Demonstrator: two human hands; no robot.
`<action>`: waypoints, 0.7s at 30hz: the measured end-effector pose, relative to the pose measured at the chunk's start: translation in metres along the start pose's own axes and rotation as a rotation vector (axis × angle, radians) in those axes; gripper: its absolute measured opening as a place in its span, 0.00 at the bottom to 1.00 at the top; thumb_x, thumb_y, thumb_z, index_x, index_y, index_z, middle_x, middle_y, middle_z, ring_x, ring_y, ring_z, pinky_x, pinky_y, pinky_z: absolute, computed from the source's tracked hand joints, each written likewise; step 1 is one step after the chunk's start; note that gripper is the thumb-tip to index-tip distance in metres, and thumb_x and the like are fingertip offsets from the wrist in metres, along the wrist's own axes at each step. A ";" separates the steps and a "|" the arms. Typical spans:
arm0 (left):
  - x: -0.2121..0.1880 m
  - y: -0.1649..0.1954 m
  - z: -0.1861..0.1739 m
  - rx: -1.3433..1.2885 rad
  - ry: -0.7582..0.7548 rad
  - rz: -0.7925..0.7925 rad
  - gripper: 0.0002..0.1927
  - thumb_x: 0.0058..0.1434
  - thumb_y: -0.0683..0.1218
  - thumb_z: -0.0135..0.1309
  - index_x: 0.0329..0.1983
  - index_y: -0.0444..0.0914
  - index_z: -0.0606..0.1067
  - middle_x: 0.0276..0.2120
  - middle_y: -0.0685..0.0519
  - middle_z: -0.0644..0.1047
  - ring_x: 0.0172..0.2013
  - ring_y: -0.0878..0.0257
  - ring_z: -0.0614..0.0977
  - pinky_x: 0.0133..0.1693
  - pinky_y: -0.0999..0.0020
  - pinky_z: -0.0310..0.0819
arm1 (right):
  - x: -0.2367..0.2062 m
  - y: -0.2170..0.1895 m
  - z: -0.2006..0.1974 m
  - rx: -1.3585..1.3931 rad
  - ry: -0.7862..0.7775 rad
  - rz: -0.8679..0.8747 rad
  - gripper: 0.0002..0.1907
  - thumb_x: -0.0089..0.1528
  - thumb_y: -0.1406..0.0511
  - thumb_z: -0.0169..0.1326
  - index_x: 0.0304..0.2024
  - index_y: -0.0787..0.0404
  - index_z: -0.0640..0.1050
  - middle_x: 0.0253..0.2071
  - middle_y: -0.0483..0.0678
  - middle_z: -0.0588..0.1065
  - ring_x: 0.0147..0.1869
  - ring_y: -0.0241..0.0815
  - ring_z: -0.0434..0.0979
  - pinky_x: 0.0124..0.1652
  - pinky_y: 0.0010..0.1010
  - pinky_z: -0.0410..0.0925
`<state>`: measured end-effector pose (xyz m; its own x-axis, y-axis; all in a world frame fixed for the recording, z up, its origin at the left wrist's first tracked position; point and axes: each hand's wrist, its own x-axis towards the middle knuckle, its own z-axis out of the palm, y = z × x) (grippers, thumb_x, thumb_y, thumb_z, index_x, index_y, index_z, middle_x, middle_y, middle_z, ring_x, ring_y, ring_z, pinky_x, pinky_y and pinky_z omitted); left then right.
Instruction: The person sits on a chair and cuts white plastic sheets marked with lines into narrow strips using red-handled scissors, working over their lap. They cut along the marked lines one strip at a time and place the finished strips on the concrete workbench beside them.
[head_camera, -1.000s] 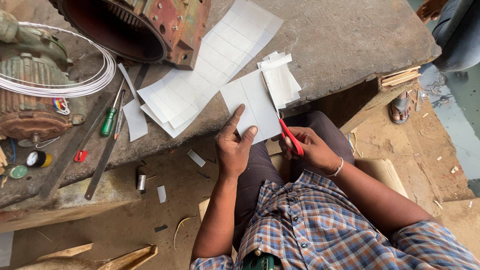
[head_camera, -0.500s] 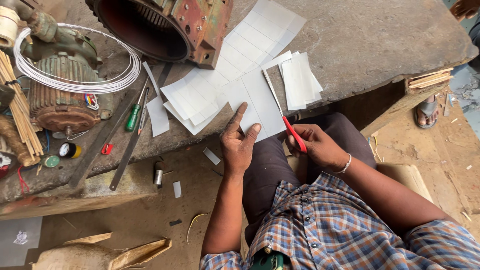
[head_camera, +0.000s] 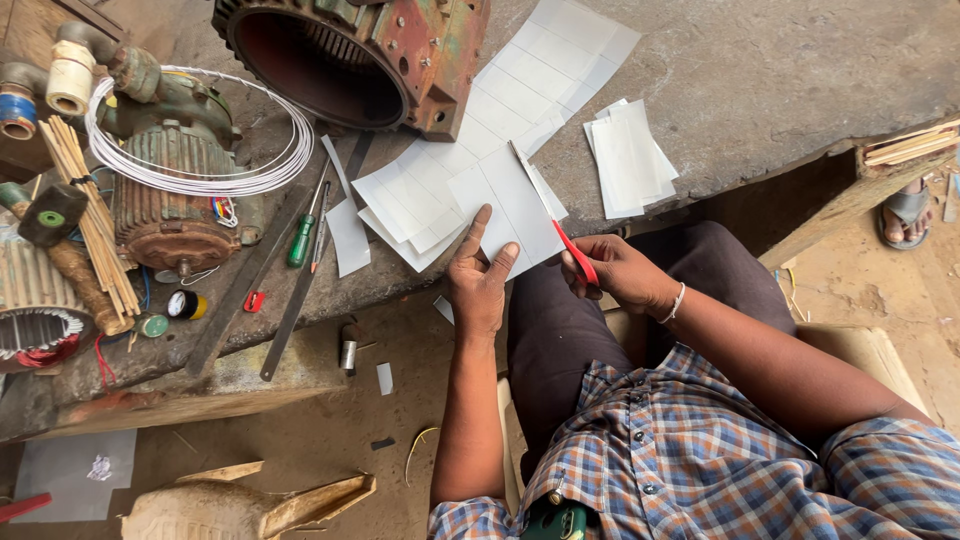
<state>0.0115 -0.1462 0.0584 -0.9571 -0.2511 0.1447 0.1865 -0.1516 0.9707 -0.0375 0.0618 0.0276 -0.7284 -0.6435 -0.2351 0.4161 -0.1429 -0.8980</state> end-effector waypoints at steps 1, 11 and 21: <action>0.000 -0.002 -0.003 -0.005 0.004 -0.019 0.31 0.63 0.36 0.61 0.70 0.34 0.68 0.57 0.45 0.78 0.53 0.65 0.81 0.56 0.71 0.77 | 0.002 0.001 0.000 -0.025 0.001 -0.002 0.14 0.67 0.58 0.54 0.33 0.61 0.77 0.23 0.42 0.72 0.25 0.31 0.69 0.24 0.22 0.60; 0.006 -0.011 -0.015 -0.076 0.053 -0.027 0.33 0.61 0.34 0.61 0.70 0.32 0.67 0.58 0.44 0.76 0.53 0.63 0.80 0.58 0.69 0.76 | 0.015 0.005 0.008 0.036 -0.027 0.041 0.12 0.67 0.58 0.55 0.34 0.60 0.77 0.23 0.40 0.71 0.24 0.29 0.67 0.23 0.21 0.56; 0.013 0.016 0.008 -0.084 0.090 0.131 0.38 0.61 0.32 0.58 0.74 0.31 0.61 0.63 0.42 0.72 0.58 0.59 0.78 0.60 0.66 0.74 | -0.073 0.019 -0.032 -0.902 0.211 -0.239 0.18 0.60 0.64 0.60 0.52 0.63 0.80 0.33 0.40 0.77 0.32 0.28 0.78 0.35 0.21 0.70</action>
<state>0.0007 -0.1443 0.0776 -0.9005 -0.3578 0.2471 0.3294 -0.1903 0.9248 0.0058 0.1303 0.0159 -0.8597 -0.5108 0.0087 -0.2682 0.4367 -0.8587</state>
